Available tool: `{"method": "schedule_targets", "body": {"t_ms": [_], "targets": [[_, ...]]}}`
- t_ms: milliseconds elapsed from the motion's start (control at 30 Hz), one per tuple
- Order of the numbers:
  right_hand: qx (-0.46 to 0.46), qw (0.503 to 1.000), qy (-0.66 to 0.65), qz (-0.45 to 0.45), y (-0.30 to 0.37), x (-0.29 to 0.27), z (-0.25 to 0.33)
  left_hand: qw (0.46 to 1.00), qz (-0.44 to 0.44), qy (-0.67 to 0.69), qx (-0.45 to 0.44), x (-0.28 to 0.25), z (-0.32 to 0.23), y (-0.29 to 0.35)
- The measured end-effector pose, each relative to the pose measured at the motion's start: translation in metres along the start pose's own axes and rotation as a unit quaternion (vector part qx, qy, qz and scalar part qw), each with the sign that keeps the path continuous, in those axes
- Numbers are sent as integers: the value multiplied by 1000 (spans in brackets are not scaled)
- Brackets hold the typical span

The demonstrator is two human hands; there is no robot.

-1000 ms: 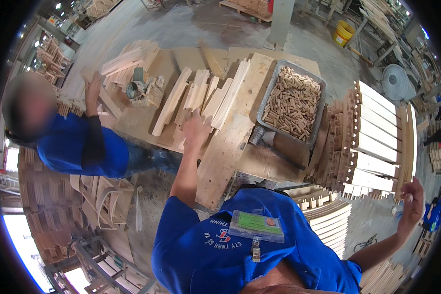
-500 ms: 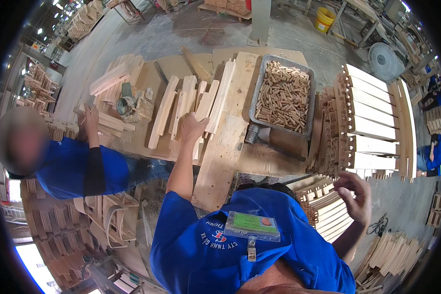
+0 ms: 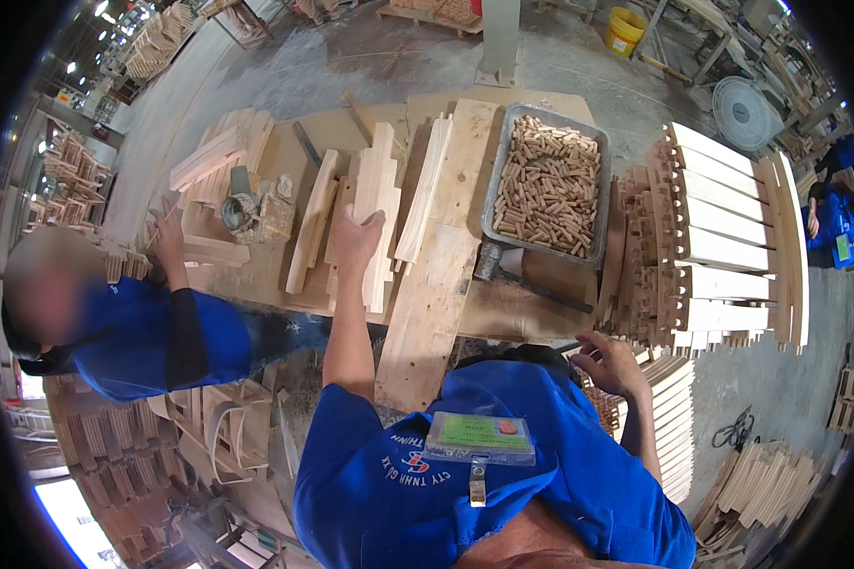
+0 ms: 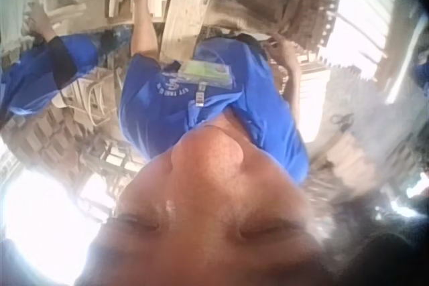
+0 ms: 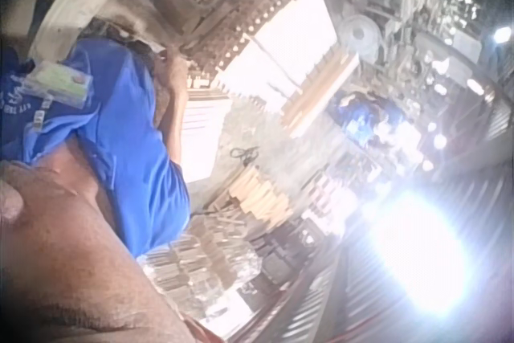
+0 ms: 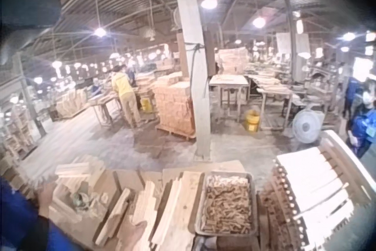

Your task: The person assembles wooden furniture components by inserting cylindrical wooden dowels into pre-drilled holes in rectangular wooden blocks. Using a hammer, the person taps the dowels to secure them, then stacks the finished pieces on a pile to the right. The process is repeated continuously with new blocks and dowels.

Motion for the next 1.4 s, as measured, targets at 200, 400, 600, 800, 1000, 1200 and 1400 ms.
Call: {"method": "schedule_targets", "body": {"t_ms": [200, 400, 600, 800, 1000, 1200, 1400], "targets": [[-43, 998, 52, -9, -33, -4, -21, 986, 14, -142, -87, -37, 24, 4], [-95, 994, 55, 27, -71, -3, -13, 952, 7, -278, -125, -28, 34, 0], [-88, 989, 102, 63, -95, -4, 2, 963, 75, -215, -142, -27, 36, -6], [-89, 986, 119, 71, -108, 10, -1, 969, 70, -191, -138, -30, 31, -3], [-124, 987, 22, 102, -101, 8, 7, 992, 58, 4, -116, -43, 62, 14], [-221, 957, -152, 109, -131, 19, 65, 931, 135, 335, -52, -24, -6, 64], [-342, 916, -207, 32, -161, 33, 155, 885, 220, 410, -8, 36, -56, 111]]}}
Point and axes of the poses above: each hand's wrist, its own y-axis away from the middle knuckle, its own x-axis out of the palm, z = x × y, the point moved 3 cm from there along -y, towards the middle knuckle, and after that the axes turned 7 degrees about z, right-handed, at the moved point
